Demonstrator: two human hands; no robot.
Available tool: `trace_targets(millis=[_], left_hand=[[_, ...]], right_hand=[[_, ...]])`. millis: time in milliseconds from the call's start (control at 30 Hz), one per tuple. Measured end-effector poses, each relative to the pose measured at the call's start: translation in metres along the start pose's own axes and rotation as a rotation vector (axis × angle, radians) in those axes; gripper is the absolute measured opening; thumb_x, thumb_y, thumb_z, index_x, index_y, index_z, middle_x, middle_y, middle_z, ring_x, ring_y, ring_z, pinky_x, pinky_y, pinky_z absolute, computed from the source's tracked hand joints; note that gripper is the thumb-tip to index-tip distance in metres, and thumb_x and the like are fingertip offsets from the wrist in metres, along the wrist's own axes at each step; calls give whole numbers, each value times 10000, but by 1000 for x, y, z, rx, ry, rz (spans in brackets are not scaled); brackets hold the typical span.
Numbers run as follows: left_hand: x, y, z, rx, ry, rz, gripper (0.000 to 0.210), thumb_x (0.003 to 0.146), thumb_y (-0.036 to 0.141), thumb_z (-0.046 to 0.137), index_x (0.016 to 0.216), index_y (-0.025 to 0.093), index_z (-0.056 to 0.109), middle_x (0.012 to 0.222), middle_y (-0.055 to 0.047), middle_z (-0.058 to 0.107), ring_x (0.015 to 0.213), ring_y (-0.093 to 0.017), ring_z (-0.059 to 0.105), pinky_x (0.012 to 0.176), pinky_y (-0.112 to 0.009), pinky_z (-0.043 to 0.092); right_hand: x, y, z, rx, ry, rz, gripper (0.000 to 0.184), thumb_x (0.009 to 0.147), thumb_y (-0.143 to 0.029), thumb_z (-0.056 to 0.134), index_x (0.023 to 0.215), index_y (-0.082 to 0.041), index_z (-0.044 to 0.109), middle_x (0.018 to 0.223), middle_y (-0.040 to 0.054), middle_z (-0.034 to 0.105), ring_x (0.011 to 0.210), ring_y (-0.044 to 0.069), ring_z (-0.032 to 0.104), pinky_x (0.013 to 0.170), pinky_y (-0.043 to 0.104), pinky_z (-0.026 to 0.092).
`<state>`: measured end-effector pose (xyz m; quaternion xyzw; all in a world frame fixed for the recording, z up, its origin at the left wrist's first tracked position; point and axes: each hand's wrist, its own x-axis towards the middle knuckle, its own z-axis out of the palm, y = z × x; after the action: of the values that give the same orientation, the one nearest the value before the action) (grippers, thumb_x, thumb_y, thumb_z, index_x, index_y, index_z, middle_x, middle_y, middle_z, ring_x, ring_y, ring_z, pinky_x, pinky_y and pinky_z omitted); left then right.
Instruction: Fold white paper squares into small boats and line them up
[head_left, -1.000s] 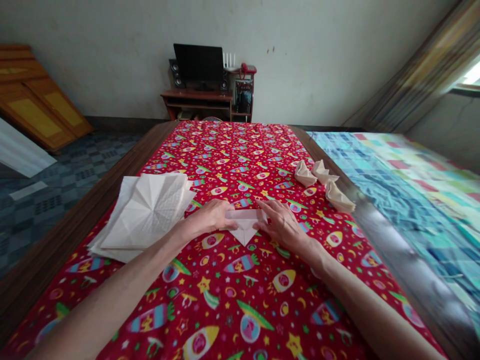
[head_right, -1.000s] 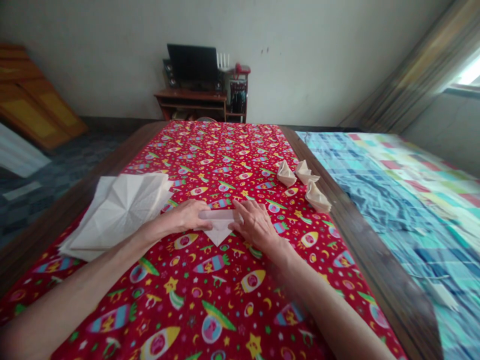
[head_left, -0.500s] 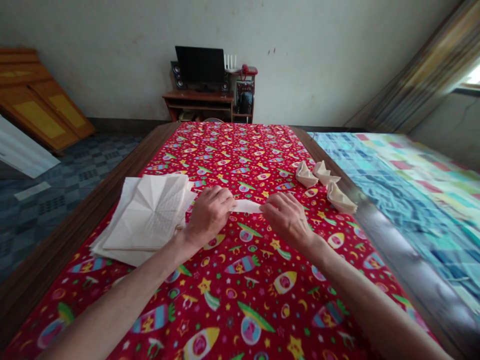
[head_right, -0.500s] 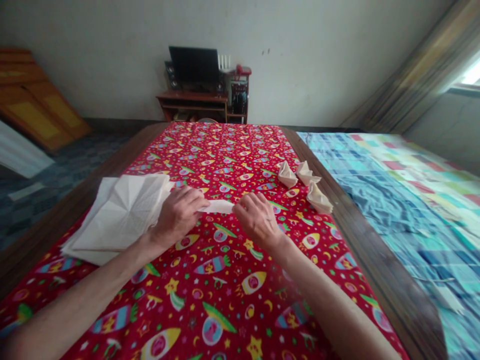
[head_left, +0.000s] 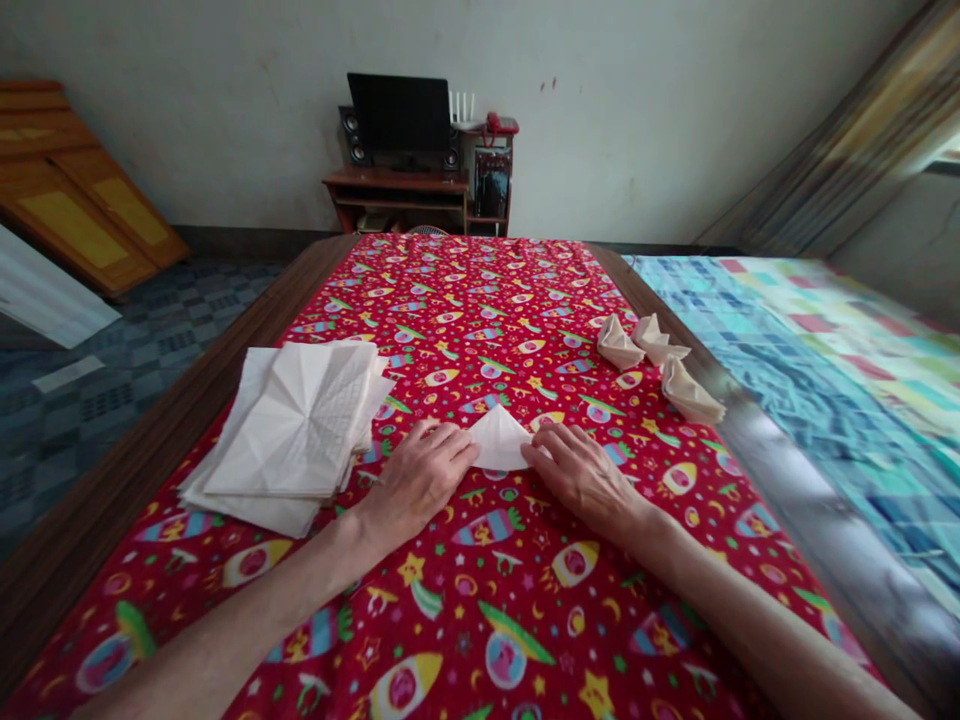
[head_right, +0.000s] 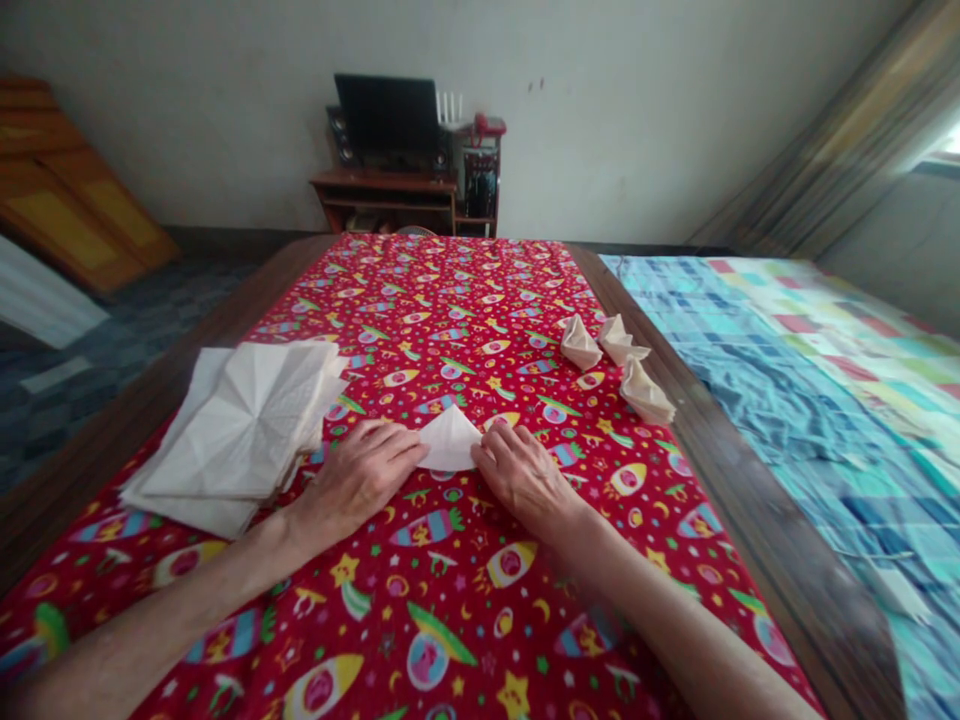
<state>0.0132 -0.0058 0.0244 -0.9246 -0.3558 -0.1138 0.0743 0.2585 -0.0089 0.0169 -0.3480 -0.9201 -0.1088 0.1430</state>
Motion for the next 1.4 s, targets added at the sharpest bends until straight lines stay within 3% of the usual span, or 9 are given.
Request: trace_targets(millis=[133,233,333,600,933,1033,1133,1267,1400], left_hand=[[3,-2,14,-192,77,-49,174,944,215,457,957,193,629,956,-40,639,927,-191,565,842,-341,443],[3,-10,27,-376,157,-166,150,922,252,512,856,193,634,883,-26,639,858,-162,589,783,-288,471],[5,-18,33,-466,160,-266,157,906,269,538,799,193,624,827,-17,632,791,-145,600,724,-256,469],[15,-18,22,-229,38,-399,228,903,325,533,721,192,569,749,-1,588,716,-151,570,637,-257,389],[17,-17,20,-73,27,-385,179,884,350,567,779,204,579,797,-13,618,745,-188,585,691,-316,396],[18,-17,18,-73,82,-395,161,851,325,616,953,203,595,949,-46,627,889,-224,587,761,-342,430],[19,-11,20,-69,134,-267,303,881,227,565,1183,225,547,1180,-68,586,1096,-247,527,916,-395,421],[21,7,25,-145,61,10,355,924,98,387,1240,182,526,1341,-40,529,1325,-207,366,1124,-407,259],[23,29,28,-214,-34,-22,486,907,110,370,1393,88,357,1477,-98,370,1415,-220,207,1163,-393,196]], right_hand=[[-4,0,3,93,18,74,216,961,-229,417,983,-179,627,963,95,617,906,204,538,738,320,442],[-5,2,7,244,73,208,225,949,-261,451,879,-197,655,878,68,633,811,169,570,694,280,442],[-4,5,9,348,61,347,269,948,-291,455,788,-194,648,767,46,623,686,139,565,600,242,411],[5,8,9,212,-36,490,301,938,-357,449,703,-201,556,672,3,597,581,122,525,541,243,290],[12,9,9,195,-132,504,267,929,-347,455,713,-200,512,667,-7,584,575,117,509,526,245,226],[12,10,10,212,-138,507,268,923,-345,463,699,-201,499,647,-14,570,560,110,494,525,242,219],[13,10,9,224,-152,518,278,920,-346,464,685,-199,484,623,-20,551,546,105,480,523,240,210],[16,9,7,228,-170,529,290,924,-342,449,675,-193,471,613,-18,538,543,103,477,522,236,208],[17,7,5,226,-180,539,302,926,-348,442,670,-191,473,608,-17,536,537,104,480,519,237,209]])
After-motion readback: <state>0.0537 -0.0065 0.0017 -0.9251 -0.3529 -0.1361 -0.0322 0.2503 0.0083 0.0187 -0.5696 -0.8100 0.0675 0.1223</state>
